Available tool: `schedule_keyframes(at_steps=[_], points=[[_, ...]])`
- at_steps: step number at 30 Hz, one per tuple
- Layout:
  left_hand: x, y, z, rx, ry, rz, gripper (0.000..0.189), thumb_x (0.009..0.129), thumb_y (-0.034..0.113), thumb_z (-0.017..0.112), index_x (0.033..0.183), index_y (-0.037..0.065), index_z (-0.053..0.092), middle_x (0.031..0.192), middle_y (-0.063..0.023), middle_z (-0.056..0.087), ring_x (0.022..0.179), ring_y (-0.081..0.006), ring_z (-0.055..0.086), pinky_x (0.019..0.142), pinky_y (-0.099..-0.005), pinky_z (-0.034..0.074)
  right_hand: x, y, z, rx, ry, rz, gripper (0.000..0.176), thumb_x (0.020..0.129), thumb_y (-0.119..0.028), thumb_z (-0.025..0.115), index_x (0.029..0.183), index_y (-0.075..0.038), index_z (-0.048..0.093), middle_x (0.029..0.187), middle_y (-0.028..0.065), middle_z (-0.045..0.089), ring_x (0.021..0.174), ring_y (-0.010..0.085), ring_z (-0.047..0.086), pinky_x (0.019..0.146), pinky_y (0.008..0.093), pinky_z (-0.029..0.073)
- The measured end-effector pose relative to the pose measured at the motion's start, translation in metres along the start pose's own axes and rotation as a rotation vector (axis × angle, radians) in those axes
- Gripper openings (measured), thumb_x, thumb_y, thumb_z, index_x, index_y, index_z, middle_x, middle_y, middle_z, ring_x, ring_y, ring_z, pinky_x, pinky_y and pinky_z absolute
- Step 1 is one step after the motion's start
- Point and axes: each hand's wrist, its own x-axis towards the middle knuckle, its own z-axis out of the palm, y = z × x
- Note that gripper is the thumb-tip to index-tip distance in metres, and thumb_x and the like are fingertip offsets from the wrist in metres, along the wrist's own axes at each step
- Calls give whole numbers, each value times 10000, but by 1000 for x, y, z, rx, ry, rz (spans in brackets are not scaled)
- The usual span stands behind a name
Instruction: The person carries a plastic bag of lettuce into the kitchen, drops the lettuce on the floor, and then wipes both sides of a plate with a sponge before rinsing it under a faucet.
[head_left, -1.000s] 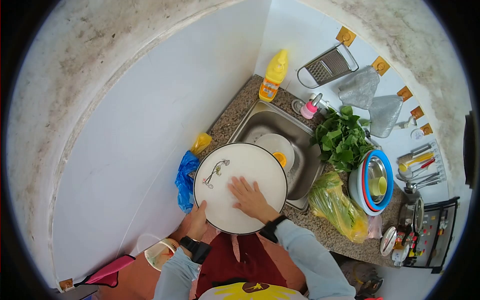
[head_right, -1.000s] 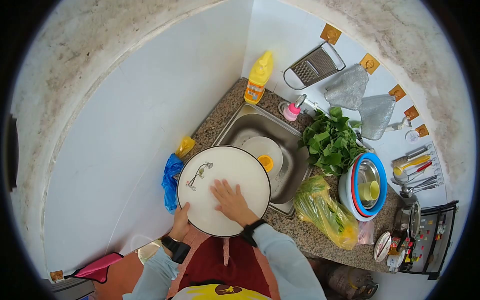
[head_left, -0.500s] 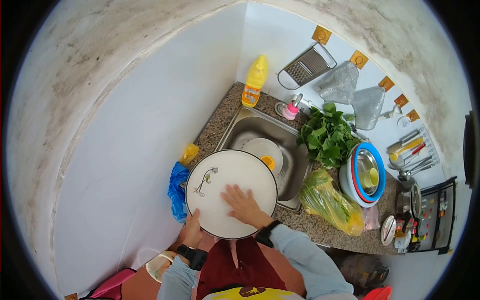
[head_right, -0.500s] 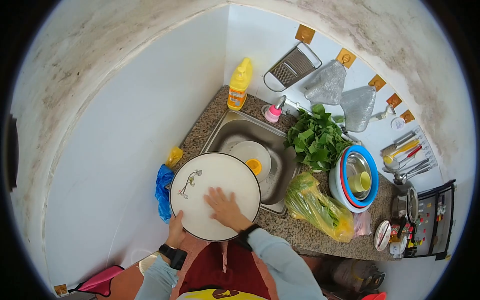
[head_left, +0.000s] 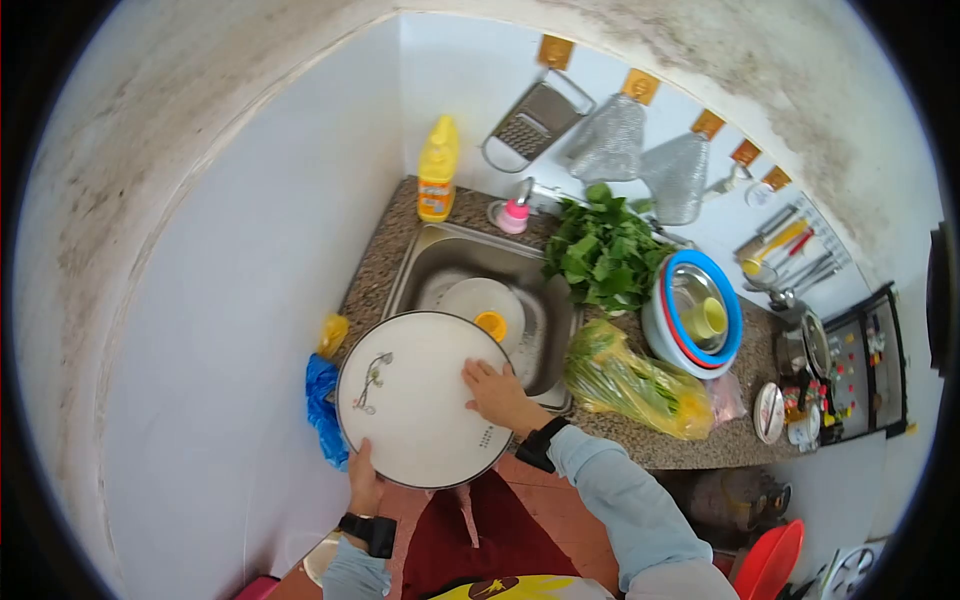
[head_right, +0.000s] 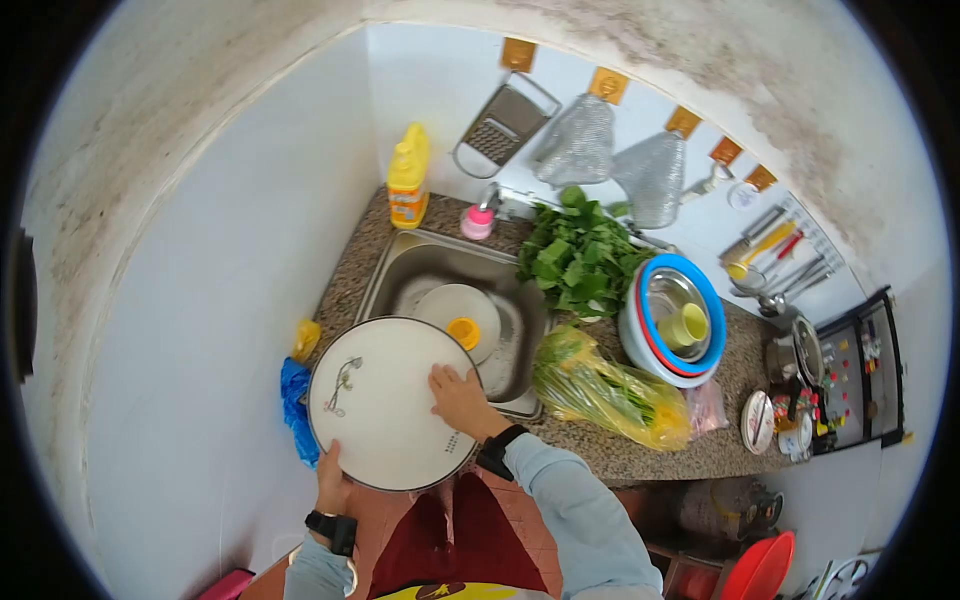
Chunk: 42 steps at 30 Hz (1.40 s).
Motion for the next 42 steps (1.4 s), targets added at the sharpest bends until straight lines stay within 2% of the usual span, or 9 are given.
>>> schedule_keyframes(at_steps=[3, 5, 8, 12, 17, 21, 26, 32, 42], points=[[-5, 7, 6, 5, 18, -23, 448, 953, 151, 476, 1369, 63, 335, 1271, -125, 501, 1123, -257, 525, 926, -387, 461, -11, 8, -10, 46, 53, -8, 429, 795, -273, 653, 1158, -69, 549, 1264, 121, 488, 1238, 277, 408, 906, 491, 397], [-3, 7, 4, 22, 15, -13, 452, 952, 145, 473, 1375, 77, 329, 1276, -117, 498, 1128, -254, 522, 929, -388, 458, -12, 13, -9, 288, 340, 251, 378, 819, -209, 631, 1154, -58, 541, 1271, 140, 492, 1214, 305, 438, 923, 472, 402], [-6, 13, 6, 64, 26, -2, 454, 945, 119, 469, 1373, 68, 329, 1290, -116, 489, 1130, -253, 520, 930, -385, 456, -17, 26, 20, 779, 410, 514, 382, 842, -171, 602, 1189, -46, 501, 1258, 163, 489, 1169, 335, 471, 945, 421, 397], [-12, 21, 16, 114, 31, 38, 460, 935, 90, 461, 1373, 52, 325, 1293, -123, 488, 1131, -253, 518, 941, -376, 446, -35, 60, 36, 805, 362, 563, 484, 865, -183, 567, 1291, -25, 401, 1329, 193, 431, 1192, 366, 449, 1001, 416, 356], [-9, 21, 16, 123, 34, 78, 458, 908, 79, 461, 1346, 14, 342, 1238, -148, 516, 1107, -289, 530, 934, -409, 453, -43, 104, 41, 735, 556, 657, 601, 878, -180, 552, 1391, -17, 283, 1431, 249, 296, 1300, 390, 332, 1051, 407, 309], [-7, 22, 14, 116, 58, 67, 456, 914, 75, 474, 1349, 17, 349, 1279, -138, 497, 1119, -265, 522, 954, -368, 434, -65, 132, 37, 710, 670, 688, 559, 877, -183, 553, 1359, -16, 327, 1398, 241, 339, 1256, 417, 366, 1016, 425, 345], [-9, 25, 17, 109, 94, 43, 447, 910, 86, 487, 1334, 17, 365, 1252, -139, 513, 1085, -260, 541, 928, -369, 449, -92, 158, 37, 499, 637, 887, 386, 869, -167, 560, 1213, -16, 471, 1317, 216, 421, 1103, 408, 497, 870, 468, 450], [-14, 35, 23, 132, 52, 57, 441, 905, 86, 491, 1324, 17, 373, 1217, -143, 533, 1065, -260, 552, 915, -369, 456, -71, 189, 39, 376, 659, 776, 311, 834, -125, 593, 1120, -11, 545, 1213, 201, 491, 1080, 417, 482, 873, 473, 445], [-26, 52, 48, 192, 143, 59, 375, 901, 86, 497, 1259, -1, 425, 1164, -141, 560, 1028, -253, 569, 895, -361, 465, -35, 227, 15, 183, 256, 988, 455, 852, -191, 585, 1263, -51, 450, 1239, 151, 461, 1168, 365, 418, 930, 541, 396]])
